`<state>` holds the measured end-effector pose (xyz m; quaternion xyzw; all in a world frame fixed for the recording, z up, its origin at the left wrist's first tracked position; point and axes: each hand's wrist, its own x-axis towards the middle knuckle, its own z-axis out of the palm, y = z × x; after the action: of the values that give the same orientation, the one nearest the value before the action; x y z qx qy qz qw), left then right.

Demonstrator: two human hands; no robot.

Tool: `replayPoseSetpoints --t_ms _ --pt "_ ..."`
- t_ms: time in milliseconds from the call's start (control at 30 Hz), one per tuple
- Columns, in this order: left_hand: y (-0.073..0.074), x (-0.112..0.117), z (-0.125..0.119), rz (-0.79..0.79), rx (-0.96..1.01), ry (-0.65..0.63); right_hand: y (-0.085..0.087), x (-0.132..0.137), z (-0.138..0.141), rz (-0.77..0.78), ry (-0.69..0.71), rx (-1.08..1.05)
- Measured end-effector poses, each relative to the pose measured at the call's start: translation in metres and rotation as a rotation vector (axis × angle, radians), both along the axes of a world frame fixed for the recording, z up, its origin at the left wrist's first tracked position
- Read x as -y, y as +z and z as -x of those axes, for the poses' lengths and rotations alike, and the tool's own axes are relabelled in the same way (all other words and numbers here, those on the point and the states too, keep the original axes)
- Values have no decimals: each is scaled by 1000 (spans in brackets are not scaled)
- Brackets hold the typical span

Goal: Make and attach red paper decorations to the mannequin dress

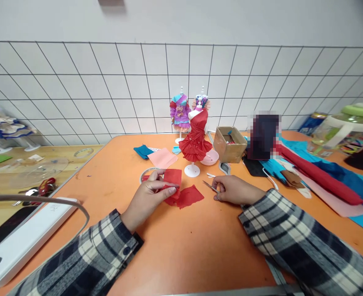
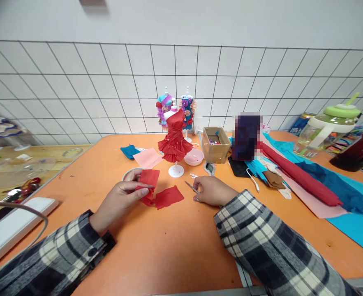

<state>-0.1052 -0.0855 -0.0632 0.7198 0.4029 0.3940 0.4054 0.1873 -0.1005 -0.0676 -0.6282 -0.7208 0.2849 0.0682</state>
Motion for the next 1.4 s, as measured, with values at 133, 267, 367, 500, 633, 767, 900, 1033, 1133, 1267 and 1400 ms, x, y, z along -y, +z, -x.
replayPoseSetpoints --t_ms 133,267,367,500,633,767,900,1033,1133,1267,1400 --pt "0 4 -3 18 -20 -64 6 10 11 39 -7 -163" --pt "-5 10 -10 51 -45 -79 15 32 48 -463 -72 -427" --pt "-6 16 -17 55 -60 -122 10 46 77 -544 31 -602" --pt "-5 20 -18 50 -26 -154 -4 47 91 -408 -82 -771" --pt "-3 20 -17 106 -1 -197 -11 38 87 -242 -88 -938" --pt "-4 21 -20 186 42 -164 -8 34 80 -140 -72 -965" --pt "-4 25 -22 201 97 -119 -9 36 78 29 -7 -1080" --pt "-3 27 -22 177 59 -156 -12 38 83 9 7 -1049" --pt "-4 27 -21 92 -32 -126 -9 39 87 -119 -24 -949" --pt "-7 26 -21 -40 -154 -97 -4 41 90 -259 -13 -781" --pt "-4 26 -21 -91 -216 -106 -4 42 88 -473 11 -745"
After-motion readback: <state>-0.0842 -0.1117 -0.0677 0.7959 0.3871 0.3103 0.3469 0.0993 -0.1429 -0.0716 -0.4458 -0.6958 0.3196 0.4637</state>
